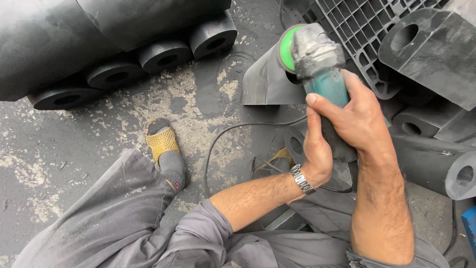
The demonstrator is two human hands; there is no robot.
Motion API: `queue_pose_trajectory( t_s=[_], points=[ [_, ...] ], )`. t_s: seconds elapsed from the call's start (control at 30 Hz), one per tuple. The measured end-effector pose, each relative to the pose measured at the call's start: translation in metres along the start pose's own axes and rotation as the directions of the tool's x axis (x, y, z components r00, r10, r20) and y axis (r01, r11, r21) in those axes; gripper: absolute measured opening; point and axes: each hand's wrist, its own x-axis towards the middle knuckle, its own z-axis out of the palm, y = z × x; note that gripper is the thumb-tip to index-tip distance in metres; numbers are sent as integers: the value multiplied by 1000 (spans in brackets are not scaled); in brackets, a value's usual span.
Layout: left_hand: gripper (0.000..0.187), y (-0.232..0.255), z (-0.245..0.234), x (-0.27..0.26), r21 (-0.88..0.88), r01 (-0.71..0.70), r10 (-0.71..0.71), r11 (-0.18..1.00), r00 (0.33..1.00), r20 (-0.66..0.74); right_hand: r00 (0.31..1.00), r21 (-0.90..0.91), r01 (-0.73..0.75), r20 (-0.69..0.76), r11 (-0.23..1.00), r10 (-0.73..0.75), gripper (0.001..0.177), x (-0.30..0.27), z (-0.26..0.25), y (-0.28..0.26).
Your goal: Grinding and shaping black plastic components using a handheld angle grinder while sitting on the floor.
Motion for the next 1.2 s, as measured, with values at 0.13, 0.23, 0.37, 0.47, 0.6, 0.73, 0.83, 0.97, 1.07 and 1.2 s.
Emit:
queue_pose_trajectory(
  t_s=[0.13,0.23,0.37,0.47,0.6,0.73,0.83,0.97,1.07,1.2],
  points=[
    [75,17,5,15,89,156,-157,984,987,10,979,3,-160,-126,987,159,44,7,-1,3],
    [74,17,5,16,147,246,-252,958,968,19,963,27,-196,-186,980,198,44,10,0,0],
    [82,4,3,7,-6,30,-30,1000,999,-11,1000,-12,-18,-17,1000,17,46,10,2,-7],
    [81,14,7,11,16,36,-35,999,998,-59,994,10,-106,-12,994,106,46,12,3,-11],
    [78,21,7,18,151,258,-260,954,966,-5,962,6,-216,-170,976,214,44,13,1,0],
    [79,2,2,12,78,106,-106,991,994,-11,991,-9,-91,-104,996,89,44,11,3,0],
    [80,4,4,11,16,-19,20,1000,999,-47,1000,42,-28,-10,999,28,43,12,3,-2],
    [76,25,11,20,131,223,-228,966,974,23,976,78,-160,-138,984,170,38,14,-4,5],
    [75,12,4,16,166,237,-236,957,971,-24,976,-54,-137,-177,989,126,37,8,3,6],
    [79,1,1,9,117,-47,53,992,997,-48,999,-29,14,-37,999,-15,39,10,5,-7]
  ],
)
